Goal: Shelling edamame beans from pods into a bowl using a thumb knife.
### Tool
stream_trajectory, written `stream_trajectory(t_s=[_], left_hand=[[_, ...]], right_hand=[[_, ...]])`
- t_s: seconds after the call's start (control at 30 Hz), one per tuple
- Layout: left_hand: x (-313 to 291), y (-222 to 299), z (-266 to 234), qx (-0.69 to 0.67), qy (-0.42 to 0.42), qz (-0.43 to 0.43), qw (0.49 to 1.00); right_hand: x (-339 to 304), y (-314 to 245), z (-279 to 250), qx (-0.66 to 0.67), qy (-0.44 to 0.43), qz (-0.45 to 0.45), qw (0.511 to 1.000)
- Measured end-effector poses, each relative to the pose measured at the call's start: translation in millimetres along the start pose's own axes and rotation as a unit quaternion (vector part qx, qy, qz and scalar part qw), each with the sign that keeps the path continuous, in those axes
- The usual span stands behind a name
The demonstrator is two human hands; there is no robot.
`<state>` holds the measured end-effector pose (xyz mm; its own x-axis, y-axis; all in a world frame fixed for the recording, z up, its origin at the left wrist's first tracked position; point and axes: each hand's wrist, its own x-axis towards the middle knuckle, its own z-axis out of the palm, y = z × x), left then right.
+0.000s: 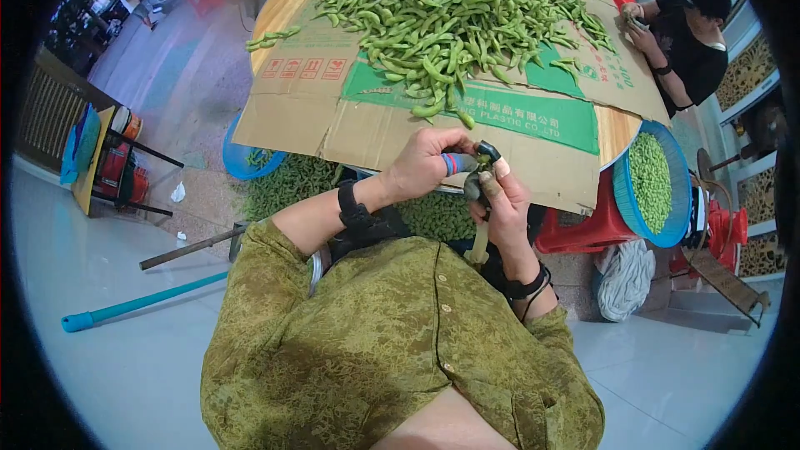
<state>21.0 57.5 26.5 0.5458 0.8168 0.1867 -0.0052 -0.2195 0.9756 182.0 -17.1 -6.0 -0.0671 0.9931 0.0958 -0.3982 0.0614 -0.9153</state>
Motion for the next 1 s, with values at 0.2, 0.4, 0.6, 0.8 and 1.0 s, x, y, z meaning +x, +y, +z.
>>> stream_trajectory(t_s=[0.2,0.4,0.6,0.8,1.0], left_hand=[[2,0,-11,-0.341,-0.095,-0.225,0.908],[-2,-15,-2,-0.3,-0.054,-0.287,0.908],[-5,5,-6,-0.232,-0.07,-0.272,0.931],[-9,12,-18,-0.362,0.009,-0.176,0.915],[-10,6,-8,-0.421,0.036,-0.131,0.897]], right_hand=[[-7,4,-11,-0.162,-0.023,-0.065,0.984],[-5,10,-6,-0.411,0.03,-0.241,0.879],[-4,16,-10,-0.315,0.073,-0.177,0.93],[-11,11,-13,-0.318,0.018,-0.092,0.944],[-14,6,10,-0.18,-0.04,0.103,0.977]])
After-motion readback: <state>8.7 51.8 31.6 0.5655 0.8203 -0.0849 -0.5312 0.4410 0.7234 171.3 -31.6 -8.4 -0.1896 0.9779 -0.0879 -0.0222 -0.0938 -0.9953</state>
